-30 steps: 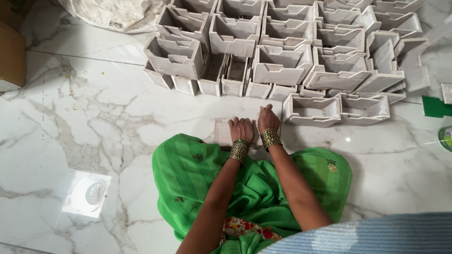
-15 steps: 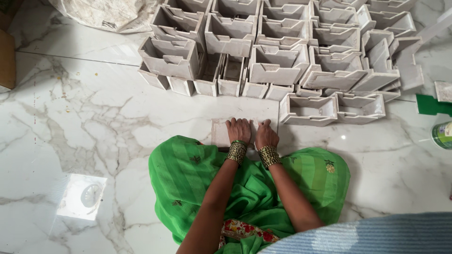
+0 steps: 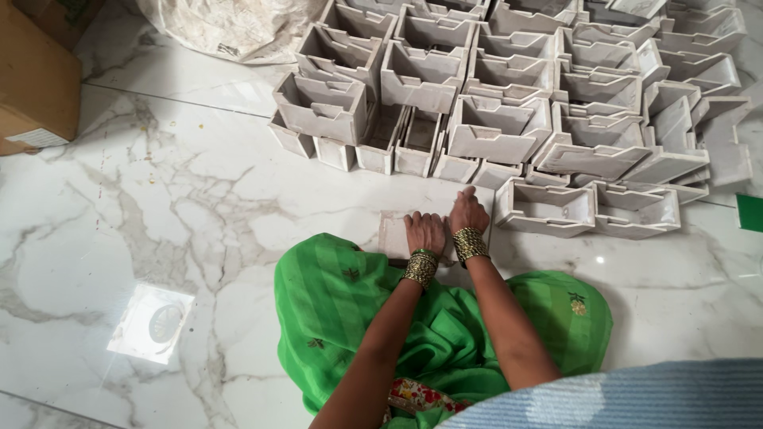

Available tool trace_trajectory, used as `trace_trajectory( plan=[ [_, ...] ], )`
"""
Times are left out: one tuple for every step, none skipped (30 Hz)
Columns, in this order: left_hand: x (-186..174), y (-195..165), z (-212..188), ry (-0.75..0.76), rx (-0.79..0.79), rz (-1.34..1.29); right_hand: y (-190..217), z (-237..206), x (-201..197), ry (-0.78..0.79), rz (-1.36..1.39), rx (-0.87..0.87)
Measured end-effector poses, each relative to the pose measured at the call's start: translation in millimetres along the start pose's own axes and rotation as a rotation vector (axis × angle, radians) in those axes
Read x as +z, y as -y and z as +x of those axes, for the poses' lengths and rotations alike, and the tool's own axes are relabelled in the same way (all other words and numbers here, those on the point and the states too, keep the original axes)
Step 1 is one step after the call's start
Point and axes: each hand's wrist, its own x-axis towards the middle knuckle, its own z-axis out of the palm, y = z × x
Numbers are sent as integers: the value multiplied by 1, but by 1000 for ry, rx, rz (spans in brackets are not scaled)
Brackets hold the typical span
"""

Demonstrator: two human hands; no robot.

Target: The person sits on the floor and assembles small white boxes one at a time, folding and pressing the flaps of each box by hand and placing the finished box into a large grid arrangement of boxes on the floor. The grid of assembled boxes grows as the person works through the pile.

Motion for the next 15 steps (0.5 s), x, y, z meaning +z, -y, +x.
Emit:
trace_trajectory(
  plan=[
    [-2,-1,1,10,-3,0,-2,-3,0,14,19,11],
    [-3,-2,0,20,-8,-1,-5,-8,0,20,18,5],
    [-5,-3,1,15,-10,-9,-8,-13,-1,23,19,-1],
    [-7,-4,2,10,-10,-15,-9,-19,0,24,22,-5],
    [-8,-4,2,8,-10,-23,-11,-26,1,32,22,1],
    [-10,-4,2,-10,-10,-17,-14,-33,1,41,18,8],
    [-11,-4,4,-26,-9,-13,-17,-39,2,50,11,17],
    [-12,-5,3,-42,-7,-9,-20,-46,2,54,14,22],
    [-12,-6,4,-32,-8,-21,-21,-50,3,54,19,27],
    [-12,-6,4,-22,-9,-33,-22,-52,3,55,24,32],
    [-13,-5,4,-11,-9,-45,-23,-52,4,56,16,30],
    [-13,-5,5,-18,-1,-49,-23,-52,5,57,6,28],
    [-12,-5,4,-24,5,-53,-23,-51,5,61,-5,26],
    [-12,-5,4,-30,11,-57,-23,-50,5,60,-14,15],
    [-11,-4,4,-35,11,-63,-23,-48,6,58,-23,4]
  ],
)
